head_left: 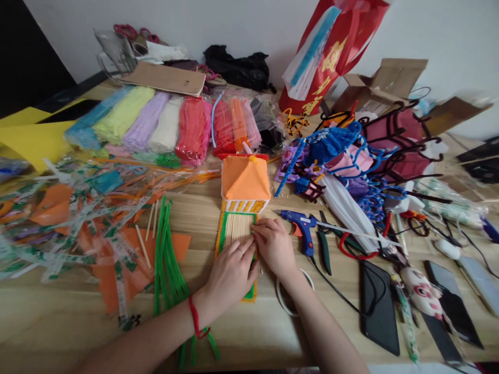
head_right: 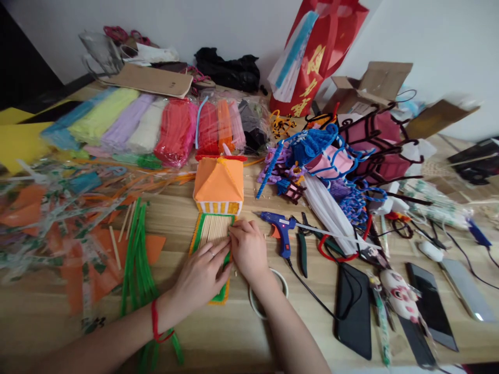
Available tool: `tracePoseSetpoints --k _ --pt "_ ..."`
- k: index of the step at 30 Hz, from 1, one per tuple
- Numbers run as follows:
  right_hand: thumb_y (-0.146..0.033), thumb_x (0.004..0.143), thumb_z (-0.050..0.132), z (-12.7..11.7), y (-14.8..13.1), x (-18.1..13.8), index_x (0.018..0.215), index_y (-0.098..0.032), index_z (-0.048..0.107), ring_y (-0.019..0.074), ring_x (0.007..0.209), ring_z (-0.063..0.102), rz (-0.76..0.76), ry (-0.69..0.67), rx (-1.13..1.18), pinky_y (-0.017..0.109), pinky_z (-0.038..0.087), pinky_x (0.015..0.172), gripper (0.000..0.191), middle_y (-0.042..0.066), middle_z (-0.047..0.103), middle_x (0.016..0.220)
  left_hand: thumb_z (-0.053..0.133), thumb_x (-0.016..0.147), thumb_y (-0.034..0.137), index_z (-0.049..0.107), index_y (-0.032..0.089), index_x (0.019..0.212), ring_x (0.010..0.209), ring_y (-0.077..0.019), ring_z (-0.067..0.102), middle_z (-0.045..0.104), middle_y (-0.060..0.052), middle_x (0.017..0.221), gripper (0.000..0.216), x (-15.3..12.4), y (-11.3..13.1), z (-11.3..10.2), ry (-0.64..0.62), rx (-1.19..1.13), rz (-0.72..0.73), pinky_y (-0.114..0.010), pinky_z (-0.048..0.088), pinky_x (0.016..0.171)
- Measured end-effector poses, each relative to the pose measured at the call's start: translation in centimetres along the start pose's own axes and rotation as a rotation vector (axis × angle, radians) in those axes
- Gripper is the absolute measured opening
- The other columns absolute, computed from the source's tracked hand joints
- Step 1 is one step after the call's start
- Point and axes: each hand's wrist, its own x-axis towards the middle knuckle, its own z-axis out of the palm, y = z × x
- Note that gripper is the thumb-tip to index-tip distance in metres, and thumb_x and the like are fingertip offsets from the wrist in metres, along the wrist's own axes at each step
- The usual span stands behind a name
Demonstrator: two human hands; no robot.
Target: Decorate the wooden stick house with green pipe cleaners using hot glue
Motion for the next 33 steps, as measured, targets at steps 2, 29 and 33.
tracePoseSetpoints --k 2,29,33 --pt "-0.018 0.088 0.051 -0.04 -0.07 0.01 0.087 -0.023 0.073 0.0212 0.09 0.053 -0.006 0.0 0.0 0.032 0.047 0.078 0.022 0.005 0.067 0.096 0.052 0.083 0.021 0.06 0.007 0.113 0.108 -0.0256 0.055 0.062 -0.014 0.119 0.034 0.05 -0.05 0.05 -0.005 -0.01 -0.005 -0.041 0.047 0.094" --pt "-0.014 0.088 0.05 -0.1 -0.29 0.11 0.082 -0.023 0.071 0.0201 0.086 0.054 0.003 -0.016 -0.035 0.031 0.047 0.078 0.023 0.005 0.066 0.089 0.05 0.086 0.022 0.062 0.008 0.105 0.103 -0.0279 0.056 0.06 -0.017 0.12 0.027 0.13 0.72 0.05 -0.044 0.152 0.04 -0.045 0.045 0.092" --pt "-0.016 0.088 0.052 0.0 -0.3 0.15 0.08 -0.024 0.071 0.0195 0.085 0.054 0.006 -0.012 -0.057 0.029 0.046 0.075 0.022 0.004 0.066 0.088 0.05 0.085 0.021 0.064 0.01 0.099 0.1 -0.0283 0.056 0.063 -0.017 0.114 0.023 0.12 0.79 0.18 -0.032 0.178 0.067 -0.046 0.047 0.087"
